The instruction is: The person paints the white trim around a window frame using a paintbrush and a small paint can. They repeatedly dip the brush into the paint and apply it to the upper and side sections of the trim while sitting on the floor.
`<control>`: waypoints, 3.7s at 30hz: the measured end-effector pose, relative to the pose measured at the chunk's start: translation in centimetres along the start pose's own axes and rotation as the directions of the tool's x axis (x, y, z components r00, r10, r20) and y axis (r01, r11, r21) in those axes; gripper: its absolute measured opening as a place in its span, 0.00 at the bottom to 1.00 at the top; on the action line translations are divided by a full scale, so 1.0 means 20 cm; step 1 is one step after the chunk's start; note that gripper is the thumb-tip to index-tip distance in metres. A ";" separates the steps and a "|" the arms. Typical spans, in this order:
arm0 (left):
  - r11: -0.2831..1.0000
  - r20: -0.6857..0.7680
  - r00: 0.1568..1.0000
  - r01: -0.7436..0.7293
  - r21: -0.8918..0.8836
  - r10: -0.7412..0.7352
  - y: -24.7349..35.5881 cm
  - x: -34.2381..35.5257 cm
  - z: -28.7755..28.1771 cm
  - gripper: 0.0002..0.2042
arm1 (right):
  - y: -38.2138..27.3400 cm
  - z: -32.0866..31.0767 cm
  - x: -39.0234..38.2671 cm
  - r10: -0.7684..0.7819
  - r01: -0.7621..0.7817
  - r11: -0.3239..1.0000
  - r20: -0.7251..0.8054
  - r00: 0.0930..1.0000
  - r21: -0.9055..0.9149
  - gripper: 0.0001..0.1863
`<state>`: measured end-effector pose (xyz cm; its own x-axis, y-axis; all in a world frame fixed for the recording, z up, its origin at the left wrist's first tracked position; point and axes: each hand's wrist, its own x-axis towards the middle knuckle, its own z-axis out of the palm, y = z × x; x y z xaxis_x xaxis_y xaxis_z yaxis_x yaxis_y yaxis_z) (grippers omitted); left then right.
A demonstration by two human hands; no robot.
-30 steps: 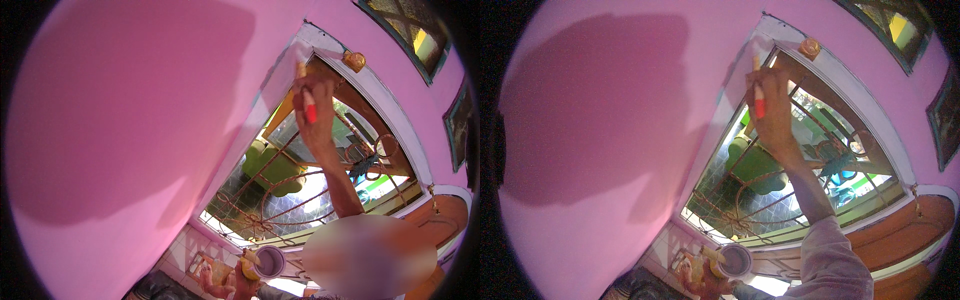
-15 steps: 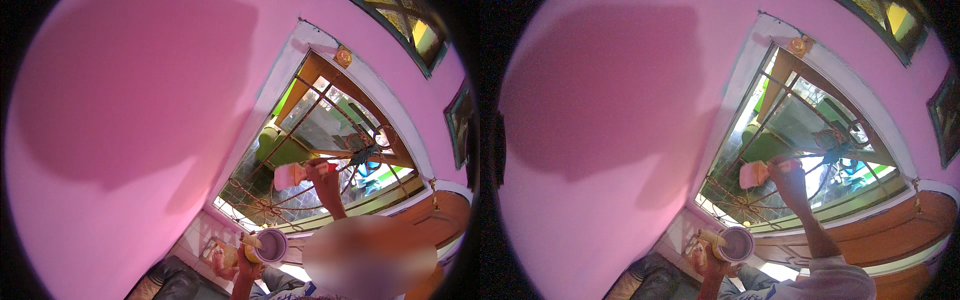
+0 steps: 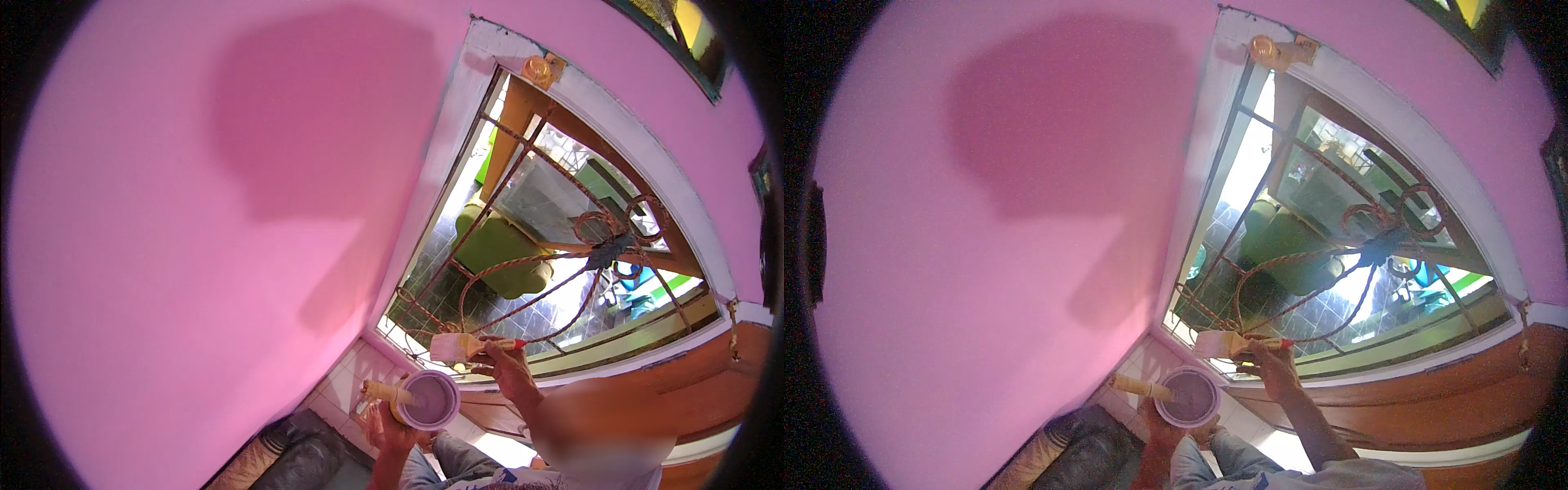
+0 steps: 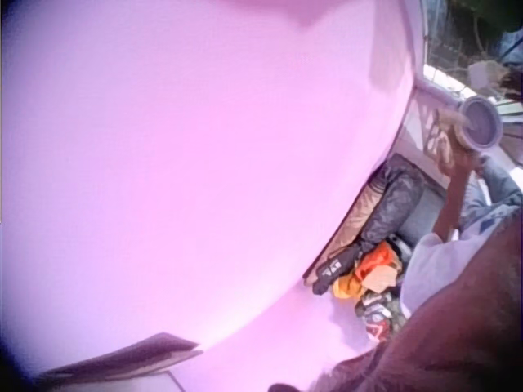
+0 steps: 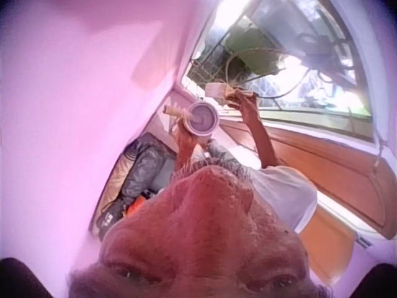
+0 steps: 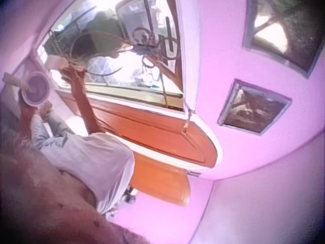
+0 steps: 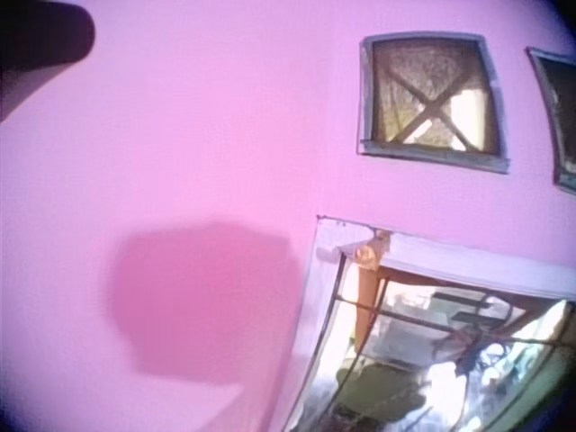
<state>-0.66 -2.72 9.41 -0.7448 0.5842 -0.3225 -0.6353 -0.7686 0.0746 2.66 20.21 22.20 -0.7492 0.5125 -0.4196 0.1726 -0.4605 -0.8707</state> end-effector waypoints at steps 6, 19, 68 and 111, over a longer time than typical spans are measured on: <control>0.784 0.186 0.924 -0.383 0.488 0.335 -0.10 0.09 -0.21 0.32 | 0.02 -0.07 0.07 -0.114 0.115 0.993 0.045 0.993 -0.018 0.17; 0.997 -0.071 0.997 0.027 -0.078 -0.032 -0.04 0.33 -0.63 0.35 | 0.31 -0.09 0.26 -0.166 0.165 0.986 -0.050 0.985 -0.028 0.20; 0.997 0.228 0.973 0.047 -0.054 -0.034 -0.02 0.55 -0.01 0.34 | 0.06 0.34 -0.08 -0.382 0.712 -0.179 0.715 0.586 -0.679 0.37; 0.997 0.069 0.997 0.041 0.064 -0.045 0.23 0.81 -0.52 0.34 | -0.38 -0.61 0.35 -0.938 0.301 0.346 -0.333 0.092 -0.889 0.32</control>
<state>-13.53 0.43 -5.36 -0.7275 0.6351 -0.2595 -0.6770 -0.7258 0.1217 3.97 36.10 22.73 -0.0179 0.7211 0.6926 0.4026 0.6393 -0.6552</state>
